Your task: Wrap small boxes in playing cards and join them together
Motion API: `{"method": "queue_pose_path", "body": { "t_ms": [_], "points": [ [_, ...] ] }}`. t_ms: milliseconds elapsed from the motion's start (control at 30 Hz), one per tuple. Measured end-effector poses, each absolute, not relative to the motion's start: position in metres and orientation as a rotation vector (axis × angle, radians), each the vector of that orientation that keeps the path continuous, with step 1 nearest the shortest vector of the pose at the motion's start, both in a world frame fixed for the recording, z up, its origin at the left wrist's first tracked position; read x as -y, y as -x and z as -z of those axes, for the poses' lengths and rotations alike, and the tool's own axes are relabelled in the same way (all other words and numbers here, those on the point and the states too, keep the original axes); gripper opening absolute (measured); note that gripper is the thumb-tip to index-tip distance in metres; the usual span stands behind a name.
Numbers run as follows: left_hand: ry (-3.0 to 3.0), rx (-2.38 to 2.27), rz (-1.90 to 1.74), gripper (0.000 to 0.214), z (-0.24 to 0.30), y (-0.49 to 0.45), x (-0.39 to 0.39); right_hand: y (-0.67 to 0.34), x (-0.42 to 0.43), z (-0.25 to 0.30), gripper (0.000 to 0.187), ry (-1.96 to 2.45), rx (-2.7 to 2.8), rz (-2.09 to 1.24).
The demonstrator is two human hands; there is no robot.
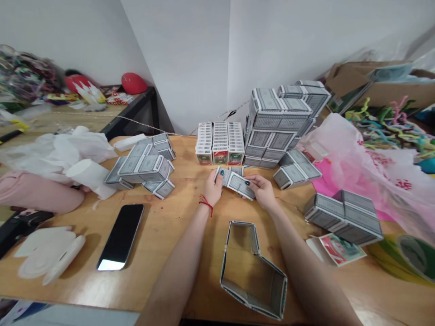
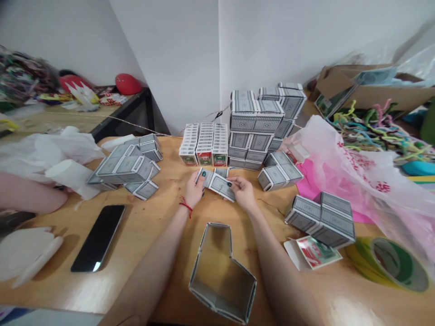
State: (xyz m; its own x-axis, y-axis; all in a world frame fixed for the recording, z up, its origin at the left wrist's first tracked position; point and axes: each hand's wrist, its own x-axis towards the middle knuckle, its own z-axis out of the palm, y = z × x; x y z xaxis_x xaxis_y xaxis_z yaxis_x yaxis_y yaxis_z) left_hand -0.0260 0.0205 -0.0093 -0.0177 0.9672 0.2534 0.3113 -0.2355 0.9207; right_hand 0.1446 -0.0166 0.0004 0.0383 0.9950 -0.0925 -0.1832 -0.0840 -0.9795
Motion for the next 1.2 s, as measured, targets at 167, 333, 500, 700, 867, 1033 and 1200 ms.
{"method": "queue_pose_path", "body": {
  "t_ms": [167, 333, 500, 700, 867, 1033, 1200],
  "points": [
    [-1.618, -1.349, -1.263, 0.024, 0.0101, 0.0267, -0.0209, -0.1457, 0.0170, -0.0005, 0.028, 1.158, 1.003, -1.316],
    [-1.625, -1.334, -1.244, 0.026, 0.0119, 0.0268, -0.0216, -0.1465, 0.0169, 0.0005, 0.032, 1.179, 1.023, -1.298],
    [-1.612, -1.333, -1.217, 0.028, 0.0116, 0.0269, -0.0216, -0.1460, 0.0179, -0.0003, 0.030, 1.172, 1.031, -1.283],
    [-1.569, -1.322, -1.189, 0.029, 0.0097, 0.0261, -0.0198, -0.1456, 0.0173, -0.0001, 0.028, 1.188, 1.031, -1.277],
    [-1.601, -1.301, -1.159, 0.029, 0.0090, 0.0246, -0.0183, -0.1452, 0.0175, -0.0006, 0.027, 1.185, 1.048, -1.283],
    [-1.646, -1.300, -1.138, 0.028, 0.0099, 0.0239, -0.0185, -0.1443, 0.0181, -0.0011, 0.025, 1.171, 1.052, -1.280],
    [-1.607, -1.281, -1.090, 0.034, 0.0132, 0.0219, -0.0183, -0.1447, 0.0163, 0.0023, 0.028, 1.182, 1.036, -1.284]
  ]
}}
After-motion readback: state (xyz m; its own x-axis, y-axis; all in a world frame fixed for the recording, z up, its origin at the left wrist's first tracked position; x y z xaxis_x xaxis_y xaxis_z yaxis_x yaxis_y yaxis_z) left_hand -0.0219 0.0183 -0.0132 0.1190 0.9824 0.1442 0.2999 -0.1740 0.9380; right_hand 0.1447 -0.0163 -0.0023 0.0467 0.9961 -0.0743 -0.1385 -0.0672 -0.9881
